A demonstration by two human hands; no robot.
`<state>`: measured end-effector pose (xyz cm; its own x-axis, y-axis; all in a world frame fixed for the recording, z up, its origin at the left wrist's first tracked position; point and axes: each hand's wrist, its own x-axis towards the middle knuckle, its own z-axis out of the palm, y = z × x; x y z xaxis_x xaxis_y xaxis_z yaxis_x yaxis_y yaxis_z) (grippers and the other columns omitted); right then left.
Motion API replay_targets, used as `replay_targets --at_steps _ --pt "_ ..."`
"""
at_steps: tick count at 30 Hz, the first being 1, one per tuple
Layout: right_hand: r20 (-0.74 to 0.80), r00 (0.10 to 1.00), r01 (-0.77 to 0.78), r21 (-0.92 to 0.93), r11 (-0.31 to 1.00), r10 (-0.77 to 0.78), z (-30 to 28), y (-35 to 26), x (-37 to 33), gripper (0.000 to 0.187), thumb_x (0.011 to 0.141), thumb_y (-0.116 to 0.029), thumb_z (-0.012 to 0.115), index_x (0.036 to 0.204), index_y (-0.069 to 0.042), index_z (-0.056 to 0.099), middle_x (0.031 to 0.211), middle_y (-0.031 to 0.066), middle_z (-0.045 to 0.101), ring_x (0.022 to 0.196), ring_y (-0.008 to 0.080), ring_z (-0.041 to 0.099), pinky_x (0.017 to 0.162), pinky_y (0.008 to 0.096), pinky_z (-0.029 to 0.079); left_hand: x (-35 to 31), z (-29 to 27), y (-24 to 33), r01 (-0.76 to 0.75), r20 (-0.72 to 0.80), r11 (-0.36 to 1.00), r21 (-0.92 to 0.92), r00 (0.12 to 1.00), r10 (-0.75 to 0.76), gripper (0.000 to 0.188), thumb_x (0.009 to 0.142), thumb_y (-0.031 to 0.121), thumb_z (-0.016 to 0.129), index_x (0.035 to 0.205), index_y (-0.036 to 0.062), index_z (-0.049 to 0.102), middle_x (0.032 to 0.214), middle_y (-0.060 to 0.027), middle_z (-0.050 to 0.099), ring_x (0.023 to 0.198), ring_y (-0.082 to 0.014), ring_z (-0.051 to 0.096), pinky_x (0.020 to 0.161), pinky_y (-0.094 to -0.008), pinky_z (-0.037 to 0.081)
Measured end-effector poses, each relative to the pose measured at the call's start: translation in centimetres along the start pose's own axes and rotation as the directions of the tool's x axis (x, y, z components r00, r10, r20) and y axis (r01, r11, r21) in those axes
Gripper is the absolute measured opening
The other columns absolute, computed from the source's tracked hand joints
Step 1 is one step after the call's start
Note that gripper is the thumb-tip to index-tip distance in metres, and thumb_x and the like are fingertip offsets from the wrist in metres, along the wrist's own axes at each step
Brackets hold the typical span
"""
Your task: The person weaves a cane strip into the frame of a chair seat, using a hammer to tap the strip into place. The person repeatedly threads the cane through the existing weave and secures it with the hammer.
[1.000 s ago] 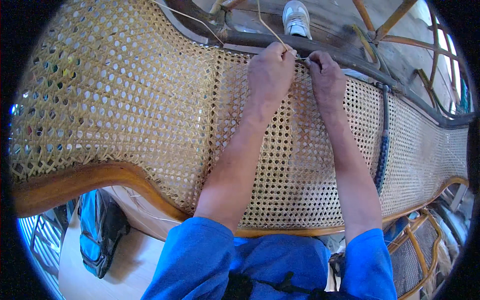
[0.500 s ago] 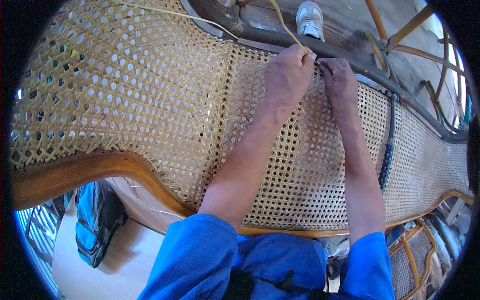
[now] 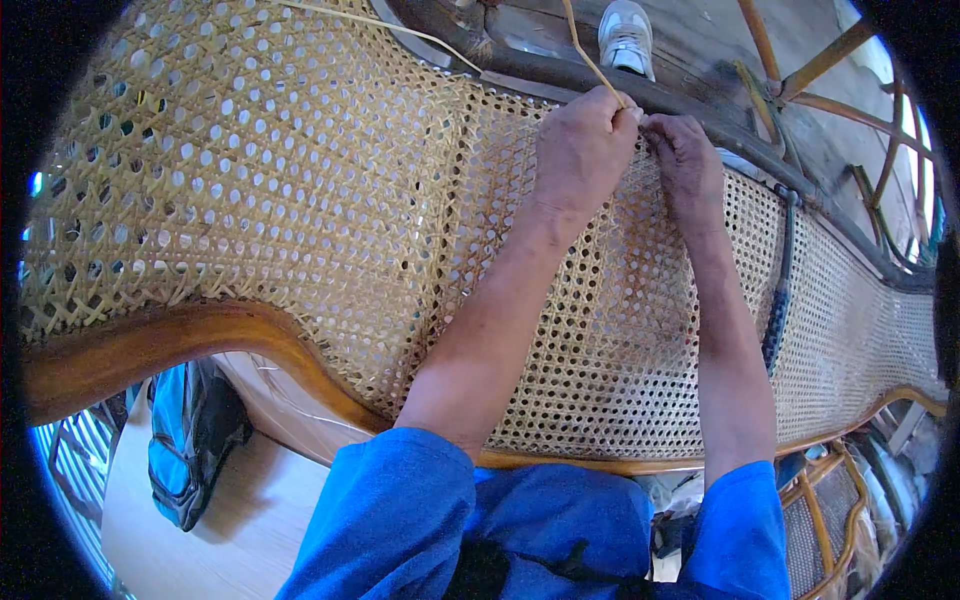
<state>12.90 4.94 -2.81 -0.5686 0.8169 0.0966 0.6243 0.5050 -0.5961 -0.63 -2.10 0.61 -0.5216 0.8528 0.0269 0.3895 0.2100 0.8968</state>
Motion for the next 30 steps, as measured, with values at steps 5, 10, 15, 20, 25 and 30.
replay_targets --at_steps 5,10,15,20,25,30 --pt "0.029 0.999 0.018 0.005 1.0 -0.018 -0.4 -0.3 0.2 0.018 0.081 -0.007 0.056 0.097 -0.008 0.063 0.093 0.0129 0.06 0.088 0.0318 0.059 0.076 0.0386 0.048 0.1 -0.2 0.2 0.031 0.003 1.0 -0.003 1.0 -0.031 0.018 0.083 0.019 0.062 0.089 0.0024 0.066 0.081 -0.0171 0.065 0.075 -0.0273 0.065 0.069 -0.0345 0.05" --pt "0.062 0.998 0.033 -0.188 0.982 -0.022 -0.3 -1.1 -0.2 0.021 0.081 -0.009 0.052 0.1 -0.009 0.061 0.095 0.0121 0.059 0.089 0.0313 0.059 0.076 0.0402 0.049 0.0 0.0 -0.3 -0.005 -0.023 1.0 0.022 1.0 0.006 0.017 0.082 0.018 0.062 0.088 0.0026 0.066 0.084 -0.0176 0.066 0.078 -0.0298 0.065 0.071 -0.0358 0.051" --pt "0.113 0.985 0.158 -0.282 0.946 -0.131 -0.5 -1.3 0.0 0.019 0.082 -0.009 0.049 0.099 -0.009 0.058 0.093 0.0122 0.057 0.09 0.032 0.059 0.074 0.0425 0.049 0.1 0.1 -0.1 0.04 0.001 0.992 0.123 0.999 -0.04 0.016 0.082 0.019 0.061 0.089 0.0054 0.067 0.086 -0.0172 0.066 0.08 -0.033 0.064 0.072 -0.0385 0.051" --pt "0.195 0.98 0.104 -0.315 0.943 -0.043 -1.2 -1.4 0.3 0.021 0.083 -0.01 0.051 0.102 -0.005 0.057 0.097 0.0131 0.057 0.095 0.0323 0.057 0.078 0.0417 0.049 0.1 0.3 -0.1 0.016 0.008 0.935 0.355 1.0 -0.02 0.02 0.083 0.025 0.058 0.09 0.0083 0.067 0.085 -0.0164 0.066 0.08 -0.0348 0.063 0.073 -0.0427 0.05" --pt "-0.27 0.899 -0.33 0.103 0.938 0.345 -9.5 1.6 -5.7 0.039 0.084 -0.017 0.057 0.12 -0.002 0.052 0.116 0.0205 0.055 0.103 0.0347 0.054 0.093 0.0396 0.041 0.2 -0.3 0.3 0.069 0.04 0.908 0.413 0.995 -0.094 0.027 0.083 0.032 0.058 0.089 0.0066 0.066 0.083 -0.0186 0.066 0.081 -0.0364 0.063 0.072 -0.0442 0.049" --pt "-0.128 0.738 -0.656 -0.363 0.661 0.662 -15.7 5.4 -17.8 0.044 0.083 -0.024 0.06 0.118 0.002 0.053 0.109 0.0211 0.057 0.102 0.0335 0.054 0.091 0.0405 0.041 0.1 0.4 0.8 0.028 0.05 0.865 0.502 0.997 -0.061 0.028 0.083 0.033 0.059 0.086 0.0052 0.065 0.08 -0.0185 0.065 0.077 -0.0366 0.063 0.071 -0.0452 0.049"
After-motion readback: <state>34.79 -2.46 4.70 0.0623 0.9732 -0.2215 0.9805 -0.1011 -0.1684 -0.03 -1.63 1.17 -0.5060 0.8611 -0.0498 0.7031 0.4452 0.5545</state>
